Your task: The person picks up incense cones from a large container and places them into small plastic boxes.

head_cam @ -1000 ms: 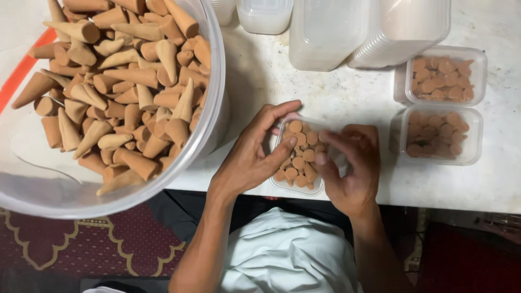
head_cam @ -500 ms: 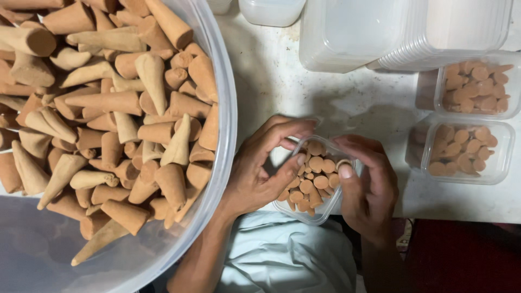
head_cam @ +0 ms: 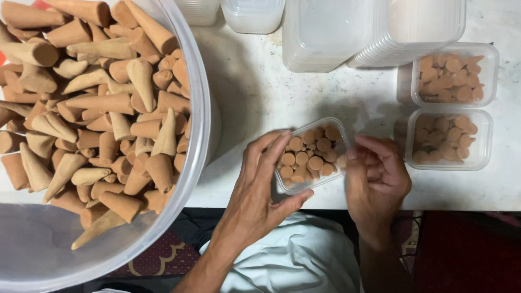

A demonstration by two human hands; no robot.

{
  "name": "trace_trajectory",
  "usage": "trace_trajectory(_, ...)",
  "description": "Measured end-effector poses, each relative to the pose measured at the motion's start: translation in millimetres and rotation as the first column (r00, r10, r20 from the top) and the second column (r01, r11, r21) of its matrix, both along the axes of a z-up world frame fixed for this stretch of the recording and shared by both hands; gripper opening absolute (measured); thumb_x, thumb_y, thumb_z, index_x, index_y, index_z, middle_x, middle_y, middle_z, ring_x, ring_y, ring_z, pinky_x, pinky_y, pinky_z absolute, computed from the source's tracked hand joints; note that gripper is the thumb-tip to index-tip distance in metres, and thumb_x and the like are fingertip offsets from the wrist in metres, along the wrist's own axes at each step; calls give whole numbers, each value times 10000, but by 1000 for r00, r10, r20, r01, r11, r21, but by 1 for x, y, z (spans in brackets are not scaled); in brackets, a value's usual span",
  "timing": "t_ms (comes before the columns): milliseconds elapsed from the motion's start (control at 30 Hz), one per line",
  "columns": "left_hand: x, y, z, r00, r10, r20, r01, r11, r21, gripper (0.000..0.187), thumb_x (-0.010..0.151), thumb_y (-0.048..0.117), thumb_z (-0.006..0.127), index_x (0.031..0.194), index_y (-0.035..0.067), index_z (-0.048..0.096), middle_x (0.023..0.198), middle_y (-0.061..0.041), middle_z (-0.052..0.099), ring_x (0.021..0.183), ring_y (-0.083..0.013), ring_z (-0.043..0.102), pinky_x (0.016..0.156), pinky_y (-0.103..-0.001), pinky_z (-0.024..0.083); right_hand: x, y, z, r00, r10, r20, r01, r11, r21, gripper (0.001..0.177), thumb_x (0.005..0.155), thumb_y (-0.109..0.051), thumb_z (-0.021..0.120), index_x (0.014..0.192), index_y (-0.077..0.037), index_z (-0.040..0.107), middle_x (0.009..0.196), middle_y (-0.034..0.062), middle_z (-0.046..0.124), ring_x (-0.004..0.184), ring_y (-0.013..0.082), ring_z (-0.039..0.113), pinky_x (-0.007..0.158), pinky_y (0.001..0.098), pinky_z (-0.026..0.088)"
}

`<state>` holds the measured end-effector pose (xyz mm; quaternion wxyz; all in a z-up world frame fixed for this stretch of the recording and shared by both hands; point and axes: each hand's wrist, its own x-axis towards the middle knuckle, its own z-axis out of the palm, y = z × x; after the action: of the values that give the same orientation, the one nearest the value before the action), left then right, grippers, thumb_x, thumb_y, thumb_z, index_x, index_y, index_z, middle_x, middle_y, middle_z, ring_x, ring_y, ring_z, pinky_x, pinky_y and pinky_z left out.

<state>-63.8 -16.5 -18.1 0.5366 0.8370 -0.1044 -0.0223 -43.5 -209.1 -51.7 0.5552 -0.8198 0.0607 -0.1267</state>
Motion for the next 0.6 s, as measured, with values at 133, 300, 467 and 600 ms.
trace_trajectory(133,11,16,4,993,-105,-55,102,994,-47,731,959,192,657,1548,101,234,1573,-178,331,1489,-322,374,1199,-441,388,5,-8,4,976,162,144,-135,974,-180,227,979,31,626,1203,48,601,1114,181,569,878,228,571,797,306,500)
trace_trajectory(300,14,18,6,994,-104,-24,104,994,20,499,921,195,698,1369,150,482,1497,-120,412,1375,-310,503,1007,-424,520,12,-9,0,886,378,269,-247,875,-417,189,975,6,702,1140,-84,722,1241,185,571,896,209,571,733,314,494)
trace_trajectory(467,13,20,4,995,-101,19,100,994,30,490,927,203,697,1373,137,505,1488,-122,428,1336,-302,534,984,-389,515,12,-9,-4,872,394,292,-233,857,-461,185,980,23,677,1143,-57,712,1221,196,582,937,241,571,774,344,520)
trace_trajectory(600,12,20,2,991,-133,20,130,987,94,561,968,281,614,1477,152,416,1487,-124,405,1322,-310,489,994,-421,482,10,-4,4,885,376,275,-180,821,-542,149,1005,-62,660,1114,-125,739,1306,193,564,1153,327,544,868,422,450)
